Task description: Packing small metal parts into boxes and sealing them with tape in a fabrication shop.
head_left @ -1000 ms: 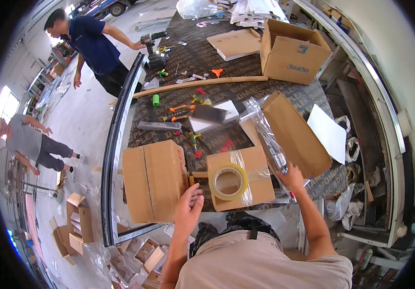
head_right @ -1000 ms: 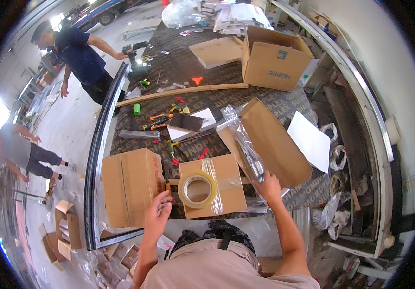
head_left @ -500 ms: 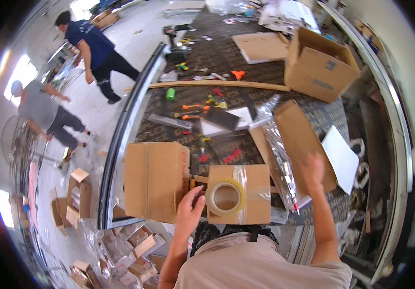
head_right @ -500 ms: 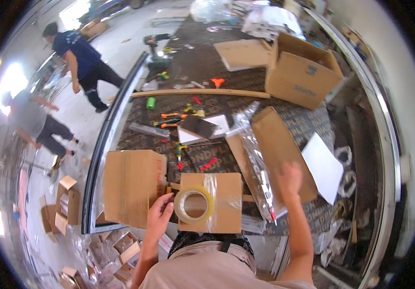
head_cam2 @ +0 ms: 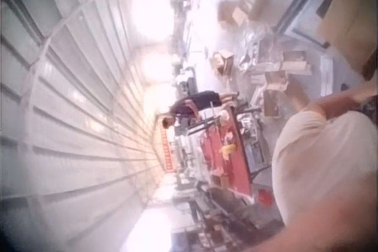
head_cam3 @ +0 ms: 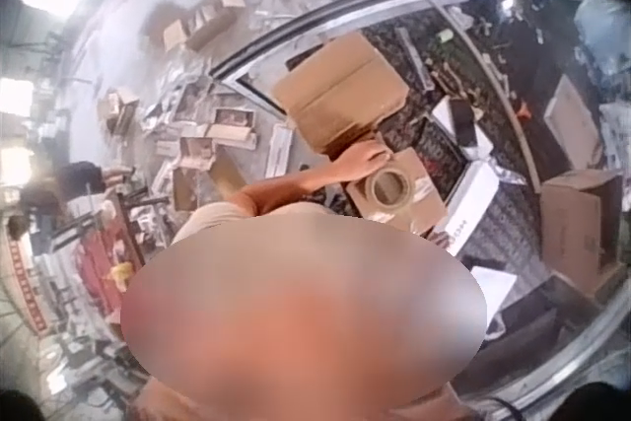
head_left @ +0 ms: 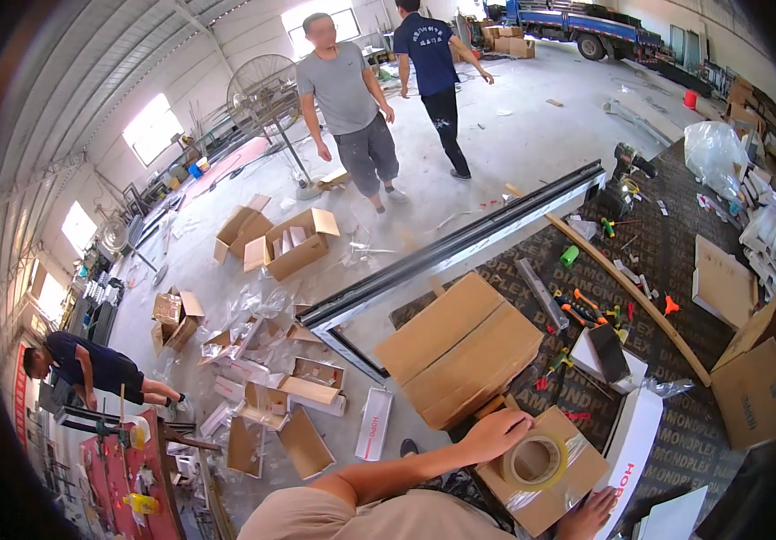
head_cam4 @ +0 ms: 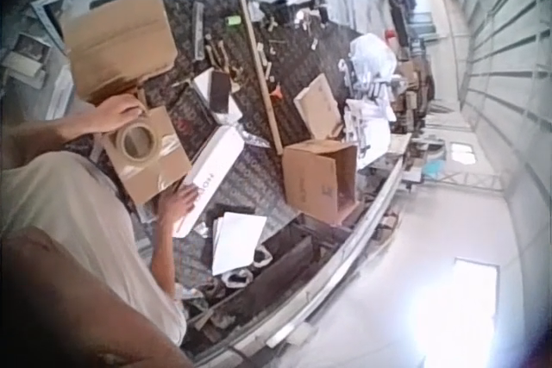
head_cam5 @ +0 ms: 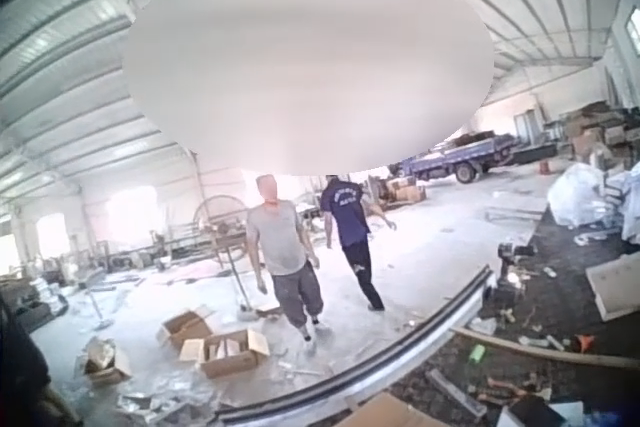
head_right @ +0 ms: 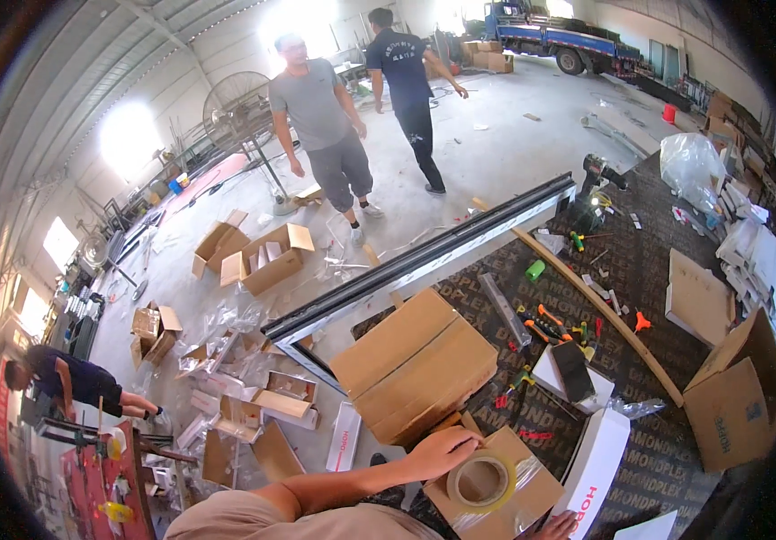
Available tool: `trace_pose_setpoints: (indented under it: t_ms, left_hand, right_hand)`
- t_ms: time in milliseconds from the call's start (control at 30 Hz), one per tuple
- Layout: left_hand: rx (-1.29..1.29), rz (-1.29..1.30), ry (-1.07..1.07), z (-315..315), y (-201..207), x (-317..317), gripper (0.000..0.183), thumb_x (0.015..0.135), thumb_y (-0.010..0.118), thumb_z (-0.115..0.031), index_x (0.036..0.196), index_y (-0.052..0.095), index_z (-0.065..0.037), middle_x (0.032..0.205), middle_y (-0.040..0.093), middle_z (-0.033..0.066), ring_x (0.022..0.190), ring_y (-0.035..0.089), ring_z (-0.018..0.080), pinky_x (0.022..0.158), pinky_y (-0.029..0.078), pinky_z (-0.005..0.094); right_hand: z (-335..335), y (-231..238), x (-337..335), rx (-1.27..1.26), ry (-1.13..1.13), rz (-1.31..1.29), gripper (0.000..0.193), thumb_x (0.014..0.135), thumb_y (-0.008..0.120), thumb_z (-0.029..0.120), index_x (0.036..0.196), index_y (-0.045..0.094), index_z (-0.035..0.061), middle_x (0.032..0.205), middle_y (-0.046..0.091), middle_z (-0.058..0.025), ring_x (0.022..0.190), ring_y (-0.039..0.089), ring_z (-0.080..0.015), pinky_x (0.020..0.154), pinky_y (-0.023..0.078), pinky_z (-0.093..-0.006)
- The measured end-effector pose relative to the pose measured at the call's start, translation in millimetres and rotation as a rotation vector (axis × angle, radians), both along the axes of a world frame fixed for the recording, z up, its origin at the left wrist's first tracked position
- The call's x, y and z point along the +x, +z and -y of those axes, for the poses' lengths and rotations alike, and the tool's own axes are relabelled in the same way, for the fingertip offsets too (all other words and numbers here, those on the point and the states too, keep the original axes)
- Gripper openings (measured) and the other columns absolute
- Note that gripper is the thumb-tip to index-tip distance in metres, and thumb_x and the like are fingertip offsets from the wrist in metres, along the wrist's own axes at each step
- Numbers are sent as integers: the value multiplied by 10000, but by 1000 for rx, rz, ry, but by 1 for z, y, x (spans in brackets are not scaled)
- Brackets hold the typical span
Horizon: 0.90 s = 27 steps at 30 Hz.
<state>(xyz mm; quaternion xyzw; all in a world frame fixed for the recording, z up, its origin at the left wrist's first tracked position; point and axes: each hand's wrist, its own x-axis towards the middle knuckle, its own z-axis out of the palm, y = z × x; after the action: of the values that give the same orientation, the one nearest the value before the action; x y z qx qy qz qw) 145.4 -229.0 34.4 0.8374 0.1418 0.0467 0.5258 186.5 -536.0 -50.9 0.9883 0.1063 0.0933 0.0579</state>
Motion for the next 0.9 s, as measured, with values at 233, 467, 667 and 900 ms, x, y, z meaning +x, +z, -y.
trace_pose_setpoints:
  t_ms: [233,467,667,900]
  left_hand:
    - [4,15,48,-8,3,6,275,925,491,-256,1032,626,-42,973,623,158,921,598,300,804,465,374]
    - [-121,27,43,-9,-5,10,247,945,486,-183,1034,625,0,956,632,83,894,574,147,812,434,271]
    - [-157,10,54,-6,-4,8,234,926,501,-189,1020,628,-17,901,630,127,819,604,215,745,457,298]
    - [-105,-37,65,-1,-4,27,170,904,511,-144,937,612,-11,828,634,104,773,606,200,728,462,291]
  right_hand:
    - [32,-21,32,529,214,-149,777,622,782,276,1262,438,2,1298,431,-248,1173,417,-435,998,331,-501]
    - [71,2,71,595,-295,-523,868,654,753,490,1297,427,8,1250,481,-249,1175,439,-415,1002,345,-456]
    - [138,-46,91,1188,-599,-756,708,797,656,468,1298,468,4,1090,621,-139,992,577,-231,841,466,-349]
    - [130,-52,94,1018,-573,-1158,777,585,859,390,1149,567,-58,1051,643,-156,964,609,-256,857,467,-366]
